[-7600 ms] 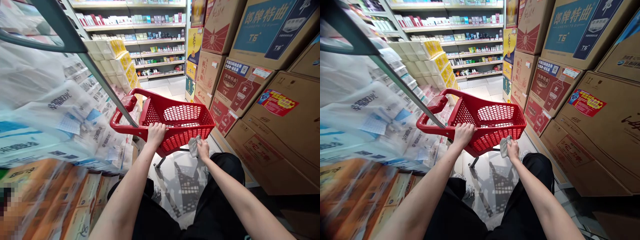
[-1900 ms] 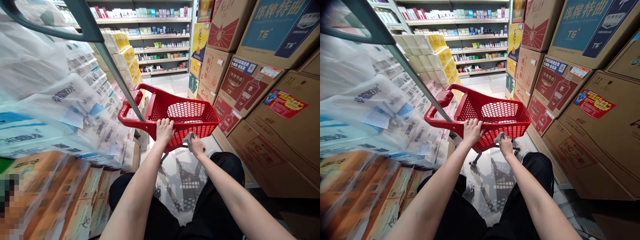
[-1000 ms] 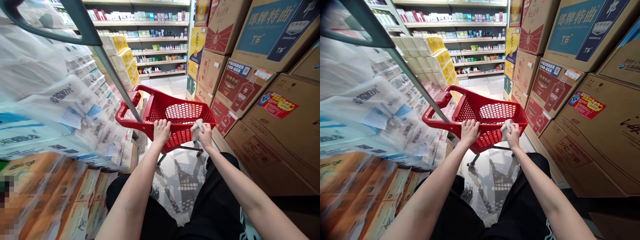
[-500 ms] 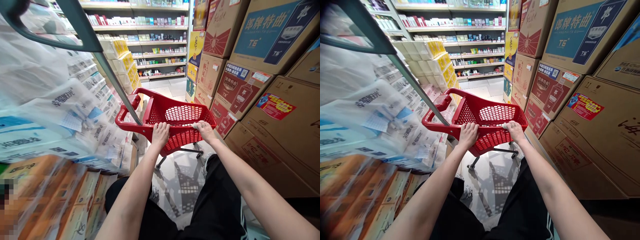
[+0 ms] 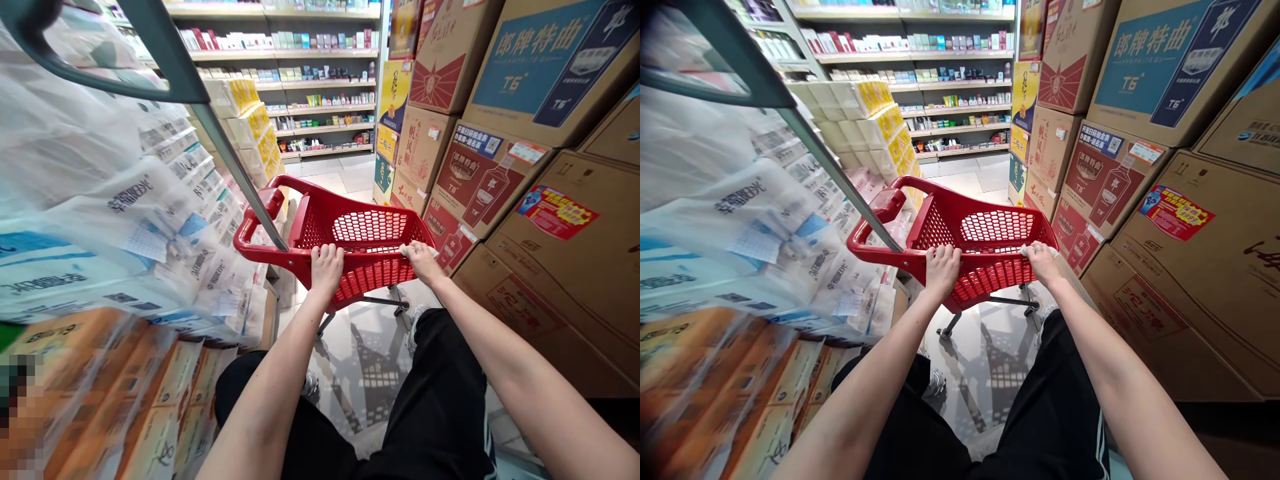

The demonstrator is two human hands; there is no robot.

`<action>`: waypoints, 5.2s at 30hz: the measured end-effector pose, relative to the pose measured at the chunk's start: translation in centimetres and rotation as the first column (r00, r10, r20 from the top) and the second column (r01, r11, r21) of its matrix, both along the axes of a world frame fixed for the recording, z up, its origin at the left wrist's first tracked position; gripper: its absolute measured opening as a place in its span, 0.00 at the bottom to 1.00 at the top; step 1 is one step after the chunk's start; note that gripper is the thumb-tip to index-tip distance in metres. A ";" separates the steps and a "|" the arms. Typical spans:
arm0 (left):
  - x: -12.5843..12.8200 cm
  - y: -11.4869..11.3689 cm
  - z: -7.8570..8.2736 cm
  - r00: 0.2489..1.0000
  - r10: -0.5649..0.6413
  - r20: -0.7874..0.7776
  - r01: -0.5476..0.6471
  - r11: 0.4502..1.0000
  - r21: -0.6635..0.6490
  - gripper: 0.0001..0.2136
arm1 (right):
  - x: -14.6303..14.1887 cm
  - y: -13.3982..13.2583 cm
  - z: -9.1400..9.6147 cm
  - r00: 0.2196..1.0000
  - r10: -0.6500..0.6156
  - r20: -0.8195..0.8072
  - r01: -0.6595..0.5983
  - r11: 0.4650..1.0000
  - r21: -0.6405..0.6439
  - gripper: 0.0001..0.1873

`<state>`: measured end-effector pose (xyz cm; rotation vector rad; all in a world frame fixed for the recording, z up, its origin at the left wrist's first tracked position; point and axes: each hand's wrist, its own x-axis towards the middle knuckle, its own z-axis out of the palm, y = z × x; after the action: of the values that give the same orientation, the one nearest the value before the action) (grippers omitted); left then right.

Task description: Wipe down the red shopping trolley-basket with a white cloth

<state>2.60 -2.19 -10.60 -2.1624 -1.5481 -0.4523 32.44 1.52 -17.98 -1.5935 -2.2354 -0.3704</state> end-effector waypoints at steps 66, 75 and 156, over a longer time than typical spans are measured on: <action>-1.9 0.4 3.1 0.991 -0.083 -0.110 0.082 0.997 -0.009 0.11 | -7.9 -1.7 -0.3 0.833 -0.022 -0.553 0.085 0.992 0.089 0.16; -0.9 0.1 2.8 0.988 -0.111 -0.107 0.112 0.994 0.001 0.14 | -15.5 -2.1 4.9 0.896 0.198 -0.399 -0.131 0.973 0.188 0.20; -3.7 -1.1 3.4 0.991 -0.128 -0.032 0.130 0.991 0.036 0.19 | -4.8 -0.6 -1.5 0.928 -0.148 -0.343 0.174 0.984 0.047 0.18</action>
<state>-1.10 -3.24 -7.17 -2.2379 -1.3781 -0.4854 27.66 0.93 -19.45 -1.6635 -1.8193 -0.2027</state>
